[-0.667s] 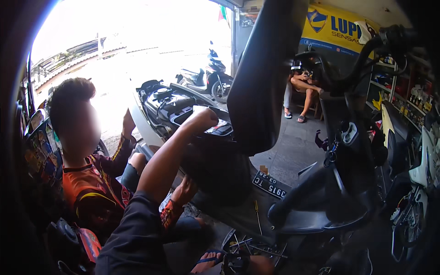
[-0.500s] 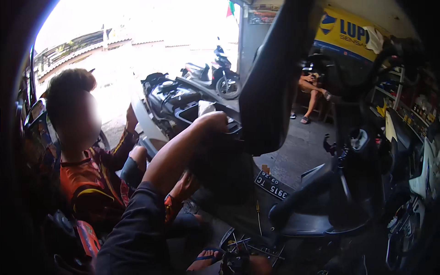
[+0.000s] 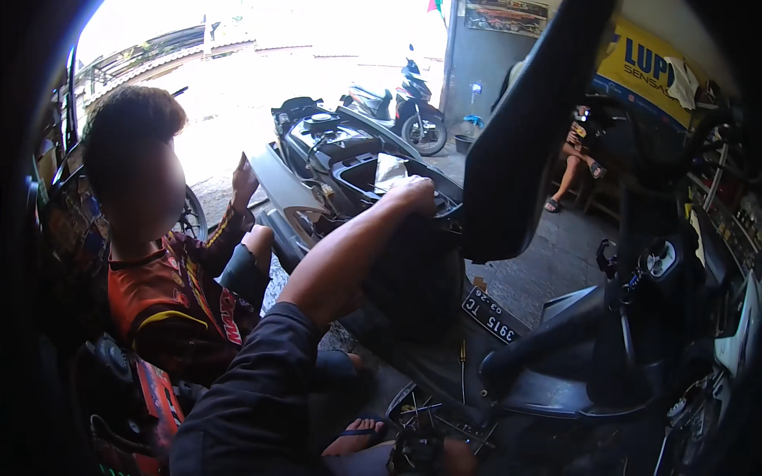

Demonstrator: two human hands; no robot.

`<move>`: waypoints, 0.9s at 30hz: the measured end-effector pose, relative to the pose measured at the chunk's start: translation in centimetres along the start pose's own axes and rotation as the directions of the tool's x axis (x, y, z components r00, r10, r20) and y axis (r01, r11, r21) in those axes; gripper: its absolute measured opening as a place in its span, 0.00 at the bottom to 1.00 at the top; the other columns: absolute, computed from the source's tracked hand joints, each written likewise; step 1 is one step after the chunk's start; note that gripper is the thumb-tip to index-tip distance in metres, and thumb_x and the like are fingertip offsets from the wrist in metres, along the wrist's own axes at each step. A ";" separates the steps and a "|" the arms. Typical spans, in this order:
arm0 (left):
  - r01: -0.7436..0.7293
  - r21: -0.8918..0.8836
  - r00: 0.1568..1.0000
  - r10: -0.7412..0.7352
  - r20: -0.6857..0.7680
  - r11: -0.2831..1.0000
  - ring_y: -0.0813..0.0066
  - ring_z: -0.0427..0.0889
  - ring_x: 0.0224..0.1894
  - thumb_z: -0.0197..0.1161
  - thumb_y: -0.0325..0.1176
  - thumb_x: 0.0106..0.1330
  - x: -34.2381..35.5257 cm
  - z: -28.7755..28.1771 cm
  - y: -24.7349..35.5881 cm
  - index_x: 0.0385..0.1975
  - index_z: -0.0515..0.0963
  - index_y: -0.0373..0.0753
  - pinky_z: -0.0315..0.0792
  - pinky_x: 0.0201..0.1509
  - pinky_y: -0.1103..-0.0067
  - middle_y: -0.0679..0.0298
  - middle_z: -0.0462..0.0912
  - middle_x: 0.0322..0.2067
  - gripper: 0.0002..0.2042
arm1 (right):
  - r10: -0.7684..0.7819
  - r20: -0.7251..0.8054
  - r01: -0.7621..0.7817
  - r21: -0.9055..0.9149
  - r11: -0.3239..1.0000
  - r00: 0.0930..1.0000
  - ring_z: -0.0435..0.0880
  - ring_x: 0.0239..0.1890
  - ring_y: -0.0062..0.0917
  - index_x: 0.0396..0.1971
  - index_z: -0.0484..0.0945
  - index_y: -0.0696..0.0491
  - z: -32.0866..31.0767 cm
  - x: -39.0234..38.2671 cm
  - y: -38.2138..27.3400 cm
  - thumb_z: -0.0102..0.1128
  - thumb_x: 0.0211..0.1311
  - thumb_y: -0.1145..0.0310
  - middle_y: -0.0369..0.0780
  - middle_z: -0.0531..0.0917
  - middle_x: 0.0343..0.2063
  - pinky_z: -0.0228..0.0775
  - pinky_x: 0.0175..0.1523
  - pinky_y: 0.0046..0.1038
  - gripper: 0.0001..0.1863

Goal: The person manipulates wiring and electrical components of a disassembled motorcycle headlight assembly, connecting wires and arranging cables by hand.

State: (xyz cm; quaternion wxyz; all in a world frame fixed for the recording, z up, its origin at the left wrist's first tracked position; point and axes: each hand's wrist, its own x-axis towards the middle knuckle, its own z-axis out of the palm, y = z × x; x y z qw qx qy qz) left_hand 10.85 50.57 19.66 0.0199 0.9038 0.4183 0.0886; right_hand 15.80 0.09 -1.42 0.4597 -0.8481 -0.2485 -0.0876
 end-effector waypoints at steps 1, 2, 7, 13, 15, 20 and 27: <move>0.007 -0.044 1.000 -0.007 0.014 0.999 0.60 0.88 0.55 0.70 0.44 0.59 0.1 -0.1 -0.2 0.48 0.88 0.40 0.82 0.56 0.64 0.55 0.88 0.51 0.20 | -0.006 0.005 0.006 0.004 1.000 1.000 0.79 0.35 0.29 0.45 0.78 0.58 0.1 0.1 -0.1 0.55 0.78 0.56 0.46 0.82 0.36 0.69 0.41 0.32 0.18; 0.008 -0.017 1.000 -0.008 0.023 1.000 0.59 0.89 0.52 0.73 0.46 0.58 0.0 -0.4 -0.1 0.46 0.88 0.39 0.83 0.53 0.66 0.55 0.89 0.48 0.21 | -0.010 0.009 0.010 0.011 1.000 1.000 0.79 0.35 0.29 0.45 0.78 0.58 0.2 0.1 -0.3 0.55 0.78 0.56 0.46 0.82 0.36 0.69 0.41 0.33 0.18; -0.155 0.035 0.981 0.149 0.125 0.987 0.65 0.89 0.27 0.75 0.41 0.55 4.1 -0.8 -4.7 0.32 0.90 0.38 0.82 0.33 0.68 0.57 0.89 0.26 0.13 | -0.019 0.037 0.017 0.055 0.998 0.999 0.80 0.36 0.30 0.46 0.78 0.59 1.2 0.3 -1.3 0.55 0.78 0.56 0.47 0.82 0.37 0.70 0.42 0.33 0.18; 0.065 -0.390 0.988 -0.114 -0.105 0.919 0.62 0.91 0.36 0.73 0.41 0.59 4.2 -2.3 -7.2 0.38 0.87 0.30 0.86 0.40 0.67 0.52 0.90 0.35 0.18 | -0.006 0.051 0.004 0.051 0.999 0.999 0.80 0.37 0.32 0.47 0.78 0.60 2.2 0.5 -2.3 0.56 0.77 0.56 0.48 0.83 0.38 0.71 0.44 0.34 0.19; 0.063 -0.448 0.995 -0.094 -0.046 0.892 0.64 0.91 0.36 0.74 0.52 0.60 3.9 -3.5 -7.5 0.40 0.87 0.30 0.88 0.36 0.71 0.53 0.90 0.36 0.26 | 0.000 0.051 -0.003 0.057 0.998 0.999 0.81 0.37 0.32 0.48 0.78 0.60 2.5 0.5 -2.7 0.56 0.77 0.56 0.49 0.83 0.39 0.71 0.44 0.35 0.20; 0.154 0.111 0.978 -0.167 0.126 0.982 0.59 0.90 0.34 0.73 0.43 0.58 3.9 -5.3 -10.2 0.35 0.88 0.31 0.84 0.40 0.66 0.52 0.90 0.33 0.18 | 0.013 0.062 -0.017 0.067 0.998 0.998 0.81 0.38 0.33 0.49 0.78 0.61 3.4 0.5 -3.0 0.56 0.77 0.55 0.50 0.83 0.40 0.72 0.45 0.36 0.21; 0.105 0.177 0.992 -0.114 0.046 0.979 0.61 0.90 0.45 0.68 0.37 0.59 2.5 -3.8 -10.2 0.45 0.87 0.36 0.82 0.52 0.63 0.53 0.90 0.43 0.16 | 0.024 0.052 -0.027 0.056 0.998 0.998 0.82 0.40 0.35 0.51 0.79 0.62 3.2 0.3 -2.8 0.56 0.77 0.55 0.51 0.84 0.41 0.73 0.47 0.37 0.22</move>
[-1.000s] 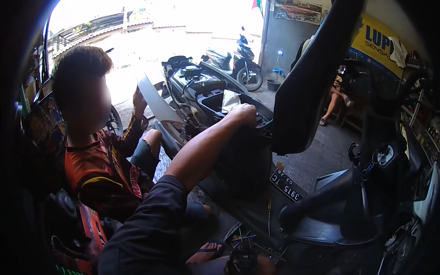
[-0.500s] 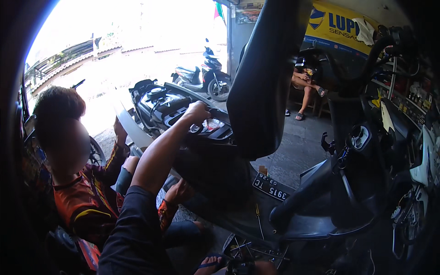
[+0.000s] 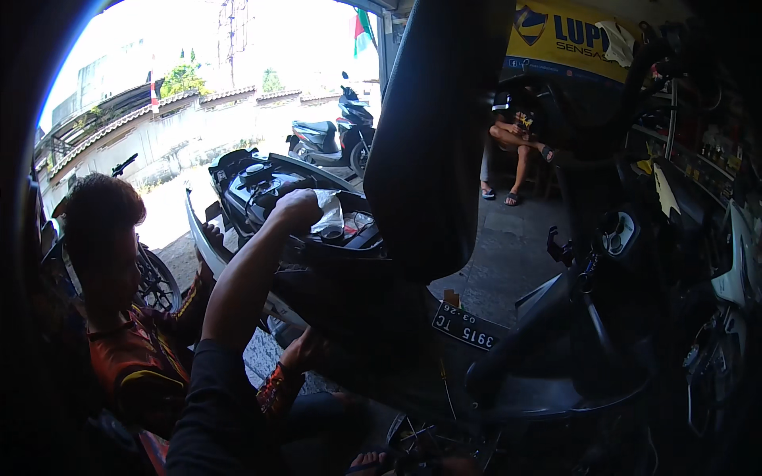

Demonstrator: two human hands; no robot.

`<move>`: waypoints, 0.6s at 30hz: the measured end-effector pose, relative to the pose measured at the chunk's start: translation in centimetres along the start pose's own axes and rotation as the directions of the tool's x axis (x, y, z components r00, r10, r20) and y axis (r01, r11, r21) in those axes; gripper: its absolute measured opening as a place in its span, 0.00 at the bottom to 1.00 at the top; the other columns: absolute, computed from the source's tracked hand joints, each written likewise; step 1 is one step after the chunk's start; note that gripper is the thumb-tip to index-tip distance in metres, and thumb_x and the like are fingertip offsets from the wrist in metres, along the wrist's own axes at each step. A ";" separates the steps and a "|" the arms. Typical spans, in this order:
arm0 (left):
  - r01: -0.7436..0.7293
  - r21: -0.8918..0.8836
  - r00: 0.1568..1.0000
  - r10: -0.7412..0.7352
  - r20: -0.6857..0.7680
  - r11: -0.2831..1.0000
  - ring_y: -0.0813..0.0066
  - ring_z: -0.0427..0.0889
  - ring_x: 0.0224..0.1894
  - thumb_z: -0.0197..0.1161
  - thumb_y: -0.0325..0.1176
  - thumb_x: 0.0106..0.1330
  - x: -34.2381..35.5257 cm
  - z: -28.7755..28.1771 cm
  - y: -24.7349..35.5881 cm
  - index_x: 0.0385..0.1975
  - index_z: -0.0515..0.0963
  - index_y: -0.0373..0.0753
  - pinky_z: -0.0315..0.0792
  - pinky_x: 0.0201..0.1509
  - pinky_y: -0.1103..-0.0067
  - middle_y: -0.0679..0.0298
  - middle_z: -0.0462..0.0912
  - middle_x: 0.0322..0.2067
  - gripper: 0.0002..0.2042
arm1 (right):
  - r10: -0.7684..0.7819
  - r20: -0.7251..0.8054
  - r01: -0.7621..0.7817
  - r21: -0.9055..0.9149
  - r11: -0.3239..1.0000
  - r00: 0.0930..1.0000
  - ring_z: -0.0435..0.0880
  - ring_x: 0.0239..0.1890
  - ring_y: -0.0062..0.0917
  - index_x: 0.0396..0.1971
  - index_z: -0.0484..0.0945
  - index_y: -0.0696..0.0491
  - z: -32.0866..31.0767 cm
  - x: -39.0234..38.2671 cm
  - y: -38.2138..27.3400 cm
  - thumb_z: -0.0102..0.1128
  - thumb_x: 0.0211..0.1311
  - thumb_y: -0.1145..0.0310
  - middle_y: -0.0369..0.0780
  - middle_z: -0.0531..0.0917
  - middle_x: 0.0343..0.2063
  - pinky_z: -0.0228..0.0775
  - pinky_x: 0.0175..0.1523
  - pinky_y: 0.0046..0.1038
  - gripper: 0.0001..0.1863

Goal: The person manipulates wiring and electrical components of a disassembled motorcycle headlight assembly, connecting wires and arranging cables by hand.

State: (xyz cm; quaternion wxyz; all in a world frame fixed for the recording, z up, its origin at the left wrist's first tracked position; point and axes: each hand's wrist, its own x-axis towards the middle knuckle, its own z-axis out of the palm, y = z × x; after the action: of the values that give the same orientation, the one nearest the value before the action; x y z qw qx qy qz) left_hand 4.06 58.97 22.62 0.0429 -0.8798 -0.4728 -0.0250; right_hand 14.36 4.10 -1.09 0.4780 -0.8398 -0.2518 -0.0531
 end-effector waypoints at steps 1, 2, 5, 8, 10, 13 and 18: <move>0.065 -0.124 0.987 -0.083 -0.140 0.990 0.60 0.90 0.45 0.68 0.38 0.59 -2.3 -1.0 2.4 0.45 0.87 0.36 0.82 0.51 0.63 0.52 0.90 0.43 0.17 | 0.008 -0.014 -0.009 -0.017 1.000 1.000 0.82 0.40 0.35 0.51 0.79 0.62 -0.4 -0.1 0.2 0.56 0.77 0.55 0.51 0.84 0.42 0.73 0.47 0.37 0.22; 0.032 -0.184 0.991 -0.055 -0.123 0.982 0.55 0.90 0.45 0.68 0.38 0.58 -3.8 -2.0 3.4 0.44 0.87 0.35 0.82 0.50 0.63 0.49 0.89 0.44 0.18 | 0.008 -0.023 -0.008 -0.015 1.000 1.000 0.82 0.40 0.35 0.51 0.79 0.62 -0.7 0.0 0.3 0.56 0.77 0.55 0.52 0.84 0.42 0.73 0.47 0.37 0.22; -0.100 -0.038 0.990 0.103 0.096 0.994 0.52 0.89 0.48 0.68 0.37 0.57 -3.6 -1.7 4.1 0.45 0.86 0.34 0.82 0.51 0.64 0.47 0.88 0.46 0.18 | 0.014 -0.046 -0.015 -0.016 1.000 0.999 0.83 0.40 0.36 0.52 0.79 0.63 -1.6 -0.2 0.7 0.56 0.77 0.55 0.52 0.84 0.43 0.73 0.48 0.38 0.23; -0.004 -0.066 1.000 0.003 -0.026 0.998 0.50 0.88 0.48 0.69 0.35 0.58 -1.4 0.4 1.7 0.40 0.87 0.32 0.82 0.51 0.63 0.47 0.89 0.43 0.14 | 0.019 -0.080 -0.019 0.001 1.000 0.997 0.83 0.41 0.37 0.52 0.79 0.63 -3.1 -0.4 1.3 0.56 0.77 0.55 0.53 0.84 0.43 0.74 0.49 0.38 0.23; -0.012 -0.174 0.944 -0.046 -0.327 0.985 0.50 0.89 0.45 0.67 0.33 0.60 -2.8 1.4 2.4 0.35 0.87 0.32 0.81 0.52 0.62 0.47 0.89 0.40 0.11 | 0.045 -0.137 -0.051 -0.043 0.998 0.990 0.83 0.41 0.37 0.53 0.79 0.63 -5.2 -0.9 2.2 0.56 0.77 0.55 0.53 0.84 0.44 0.74 0.49 0.39 0.24; -0.161 -0.552 0.854 -0.165 -0.494 0.818 0.46 0.89 0.44 0.68 0.38 0.64 -8.2 -1.1 5.8 0.37 0.88 0.33 0.81 0.50 0.61 0.44 0.89 0.38 0.13 | 0.107 -0.269 -0.143 -0.115 0.983 0.957 0.84 0.42 0.38 0.53 0.79 0.64 -9.8 -2.3 4.1 0.56 0.77 0.54 0.54 0.84 0.44 0.75 0.50 0.39 0.24; -0.496 -0.866 0.867 -0.026 -0.498 0.066 0.83 0.81 0.25 0.66 0.34 0.70 -20.3 -0.8 11.8 0.37 0.84 0.29 0.72 0.26 0.82 0.64 0.84 0.26 0.12 | 0.215 -0.638 -0.416 -0.181 0.891 0.739 0.84 0.43 0.39 0.54 0.79 0.65 -20.5 -6.7 8.1 0.56 0.77 0.54 0.55 0.85 0.45 0.75 0.51 0.40 0.25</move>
State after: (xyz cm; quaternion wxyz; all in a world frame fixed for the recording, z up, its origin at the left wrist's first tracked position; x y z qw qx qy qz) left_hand 2.65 35.54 21.06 -0.4555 -0.7210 -0.1604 -0.4968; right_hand 15.49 -18.79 1.49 0.3961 -0.8736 0.0730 -0.2733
